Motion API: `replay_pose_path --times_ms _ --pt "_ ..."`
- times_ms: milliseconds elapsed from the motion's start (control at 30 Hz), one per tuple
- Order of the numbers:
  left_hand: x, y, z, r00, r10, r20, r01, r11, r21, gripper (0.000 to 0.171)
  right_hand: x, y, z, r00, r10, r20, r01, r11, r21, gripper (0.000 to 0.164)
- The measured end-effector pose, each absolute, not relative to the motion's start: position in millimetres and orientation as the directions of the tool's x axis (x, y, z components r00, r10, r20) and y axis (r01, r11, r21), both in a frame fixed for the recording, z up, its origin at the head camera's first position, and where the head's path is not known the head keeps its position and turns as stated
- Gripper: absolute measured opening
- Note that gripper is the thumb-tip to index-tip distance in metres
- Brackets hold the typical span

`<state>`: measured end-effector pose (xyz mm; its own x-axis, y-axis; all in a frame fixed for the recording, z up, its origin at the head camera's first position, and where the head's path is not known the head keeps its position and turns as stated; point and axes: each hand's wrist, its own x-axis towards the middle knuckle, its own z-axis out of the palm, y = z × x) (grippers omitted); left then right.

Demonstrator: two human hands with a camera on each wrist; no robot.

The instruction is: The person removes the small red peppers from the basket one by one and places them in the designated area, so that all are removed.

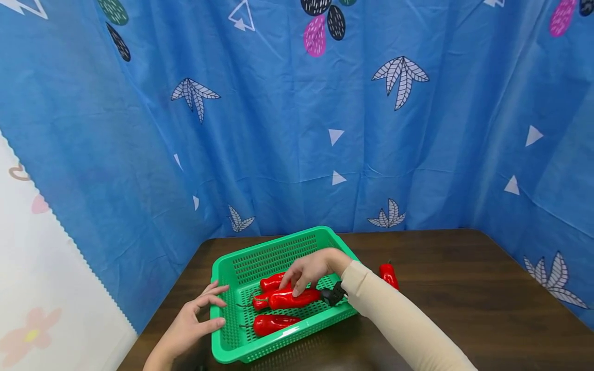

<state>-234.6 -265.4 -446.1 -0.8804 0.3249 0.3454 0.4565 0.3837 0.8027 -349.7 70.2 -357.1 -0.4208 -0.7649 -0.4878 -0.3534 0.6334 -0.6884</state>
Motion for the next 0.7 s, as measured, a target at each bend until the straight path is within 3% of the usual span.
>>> replay_pose_path --times_ms 400,700 --pt "-235 -268 -446 -0.884 0.312 0.349 0.454 0.388 0.802 0.019 -340 87 -351 -0.565 -0.802 -0.194 -0.416 0.48 -0.772 0.037" --pt "-235 -265 -446 -0.888 0.316 0.335 0.444 0.394 0.805 0.018 -331 113 -348 -0.624 -0.775 -0.1 -0.343 0.387 -0.856 0.037"
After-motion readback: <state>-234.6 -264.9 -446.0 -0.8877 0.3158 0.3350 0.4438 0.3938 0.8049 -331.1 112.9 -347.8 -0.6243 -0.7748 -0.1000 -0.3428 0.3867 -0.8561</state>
